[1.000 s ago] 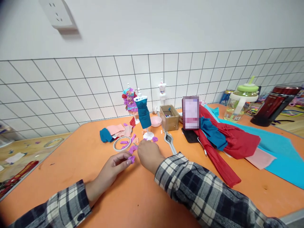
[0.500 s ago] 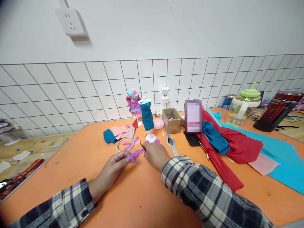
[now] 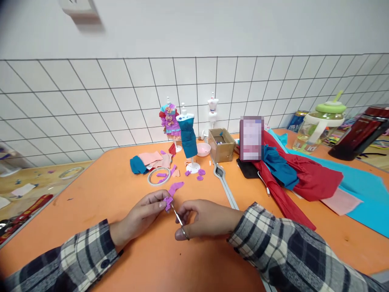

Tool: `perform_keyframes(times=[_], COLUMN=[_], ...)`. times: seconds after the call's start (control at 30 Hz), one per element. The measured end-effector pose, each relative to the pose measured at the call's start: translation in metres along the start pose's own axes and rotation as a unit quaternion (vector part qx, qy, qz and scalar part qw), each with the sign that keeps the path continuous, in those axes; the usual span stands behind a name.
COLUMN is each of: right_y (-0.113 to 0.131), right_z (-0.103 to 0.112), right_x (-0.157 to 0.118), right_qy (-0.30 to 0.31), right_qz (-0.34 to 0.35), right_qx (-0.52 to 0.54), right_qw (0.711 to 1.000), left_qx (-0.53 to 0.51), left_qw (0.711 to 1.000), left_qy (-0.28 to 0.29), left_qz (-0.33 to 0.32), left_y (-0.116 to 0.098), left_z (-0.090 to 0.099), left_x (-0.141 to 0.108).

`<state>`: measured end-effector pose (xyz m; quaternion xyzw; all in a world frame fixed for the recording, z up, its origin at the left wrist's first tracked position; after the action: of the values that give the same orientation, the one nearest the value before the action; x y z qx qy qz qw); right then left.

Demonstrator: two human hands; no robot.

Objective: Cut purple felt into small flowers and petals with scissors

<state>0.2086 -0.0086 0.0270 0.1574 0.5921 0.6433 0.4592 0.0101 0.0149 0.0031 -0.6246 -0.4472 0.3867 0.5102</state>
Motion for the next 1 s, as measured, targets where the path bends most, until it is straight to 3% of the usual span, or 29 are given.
perform_keyframes(times=[0.1,0.33,0.8,1.0], right_y=[0.002,-0.005,-0.018,-0.011], right_z=[-0.001,0.002,0.005,0.006], right_x=[0.002,0.003,0.007,0.000], right_qy=[-0.028,-0.041,-0.046,-0.031], right_qz=[0.042,0.069,0.071,0.064], right_qx=[-0.013,-0.030,-0.028,-0.092], right_qw=[0.999,0.996,0.996,0.993], left_qx=[0.046,0.091,0.125,0.152], left_qw=[0.999,0.995,0.991,0.986], left_qy=[0.014,0.040,0.049,0.073], left_qz=[0.000,0.001,-0.019,0.007], left_y=[0.001,0.004,-0.001,-0.003], left_z=[-0.001,0.001,-0.004,-0.008], left_x=[-0.001,0.000,-0.001,-0.001])
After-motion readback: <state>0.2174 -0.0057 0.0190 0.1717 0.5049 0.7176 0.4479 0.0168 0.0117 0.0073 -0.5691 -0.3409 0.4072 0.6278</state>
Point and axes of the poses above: each hand's wrist, its own x-axis towards the middle knuckle, its own z-axis out of the back of the hand, y = z × x, the point moved 2 cm from there along x, towards the middle knuckle, and after that the axes turned 14 degrees about -y, right-handed, at the moved point
